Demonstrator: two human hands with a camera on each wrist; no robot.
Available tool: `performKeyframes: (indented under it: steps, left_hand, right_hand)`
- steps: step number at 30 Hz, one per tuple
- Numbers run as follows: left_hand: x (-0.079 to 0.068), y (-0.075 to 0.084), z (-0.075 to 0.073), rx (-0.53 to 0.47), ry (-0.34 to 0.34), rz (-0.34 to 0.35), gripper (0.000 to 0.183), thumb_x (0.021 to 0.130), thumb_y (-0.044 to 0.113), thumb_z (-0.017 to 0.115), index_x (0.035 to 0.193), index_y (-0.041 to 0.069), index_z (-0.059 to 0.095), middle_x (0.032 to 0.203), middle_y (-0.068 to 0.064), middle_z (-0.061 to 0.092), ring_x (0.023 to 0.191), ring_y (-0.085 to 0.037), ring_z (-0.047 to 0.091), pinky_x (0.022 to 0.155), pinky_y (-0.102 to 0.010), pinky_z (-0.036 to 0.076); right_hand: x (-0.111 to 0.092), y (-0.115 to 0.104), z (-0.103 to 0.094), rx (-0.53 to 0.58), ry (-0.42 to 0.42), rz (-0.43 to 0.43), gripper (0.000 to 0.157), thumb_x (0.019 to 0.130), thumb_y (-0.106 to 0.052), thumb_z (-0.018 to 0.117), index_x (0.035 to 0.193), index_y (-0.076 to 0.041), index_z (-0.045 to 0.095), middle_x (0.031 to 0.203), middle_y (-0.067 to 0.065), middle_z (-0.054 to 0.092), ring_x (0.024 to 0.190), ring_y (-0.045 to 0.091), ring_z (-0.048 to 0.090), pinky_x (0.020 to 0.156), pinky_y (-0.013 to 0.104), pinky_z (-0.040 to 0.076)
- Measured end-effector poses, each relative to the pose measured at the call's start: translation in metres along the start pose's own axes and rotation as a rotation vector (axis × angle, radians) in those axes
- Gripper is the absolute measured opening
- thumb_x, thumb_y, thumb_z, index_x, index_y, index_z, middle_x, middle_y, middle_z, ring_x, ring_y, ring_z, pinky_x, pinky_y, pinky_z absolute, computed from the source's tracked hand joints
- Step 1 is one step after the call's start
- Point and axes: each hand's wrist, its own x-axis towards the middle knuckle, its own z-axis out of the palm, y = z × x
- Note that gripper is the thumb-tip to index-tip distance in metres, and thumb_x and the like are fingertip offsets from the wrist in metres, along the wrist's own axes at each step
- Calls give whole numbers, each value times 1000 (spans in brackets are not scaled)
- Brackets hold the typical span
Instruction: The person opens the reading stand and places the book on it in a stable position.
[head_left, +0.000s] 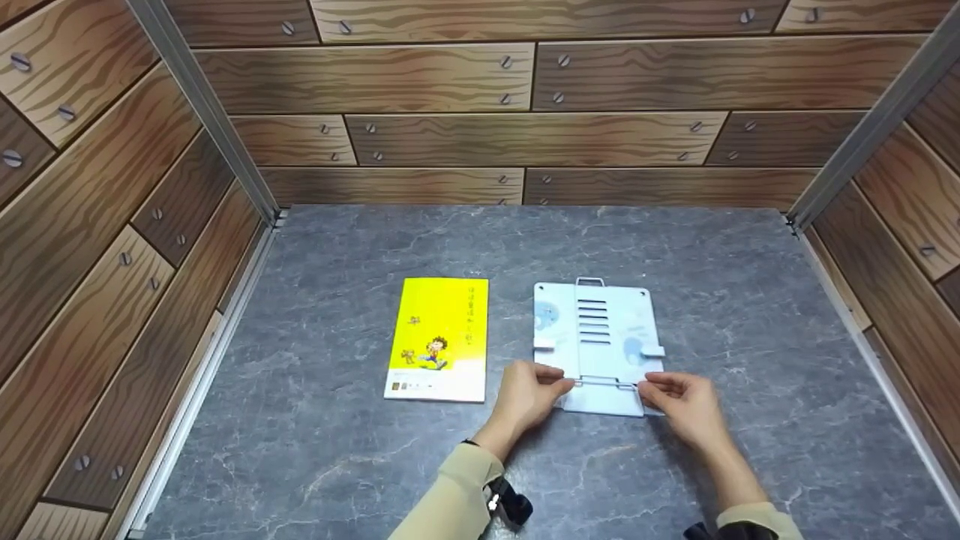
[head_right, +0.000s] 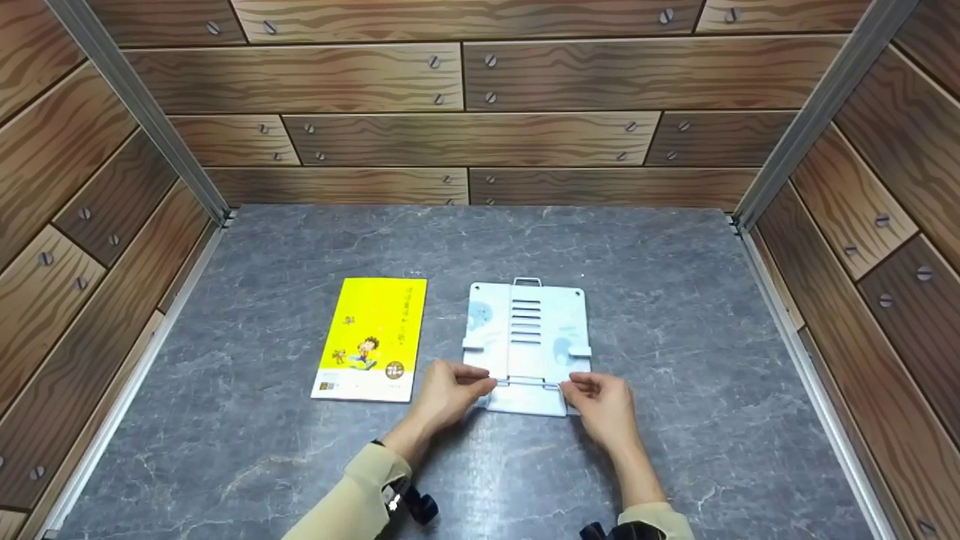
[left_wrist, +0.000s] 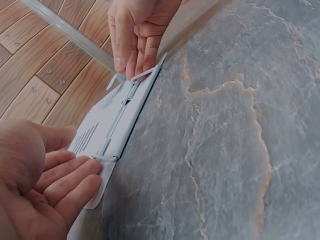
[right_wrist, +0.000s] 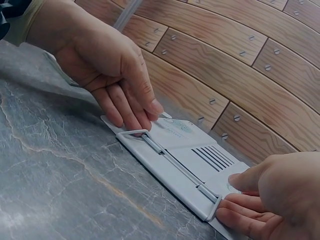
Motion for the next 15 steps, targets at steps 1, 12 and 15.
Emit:
performKeyframes:
  steps: [1, 12, 15]
  left_hand:
    - [1, 0, 0, 3, 2, -5, 22, 93, 24, 84, 103, 5, 84, 94, 1, 79, 89, -12, 74, 80, -28, 61]
    - [9, -1, 0, -121, 8, -108, 5, 91, 9, 82, 89, 5, 84, 74, 1, 74, 69, -11, 71, 67, -27, 60]
    - [10, 0, 1, -169, -8, -153, 4, 91, 6, 81, 89, 3, 83, 72, -1, 74, 65, -15, 72, 61, -26, 61]
  right_hand:
    - [0, 0, 0, 0, 2, 5, 37, 98, 1, 75, 125, 23, 63, 106, 27, 74, 82, 12, 75, 77, 26, 63]
    - [6, -2, -1, 16, -28, 86, 34, 99, -1, 73, 125, 20, 65, 105, 21, 76, 85, 16, 76, 78, 28, 63]
    - [8, -3, -3, 28, -51, 115, 34, 99, 0, 72, 125, 21, 65, 104, 21, 76, 85, 16, 76, 78, 29, 64]
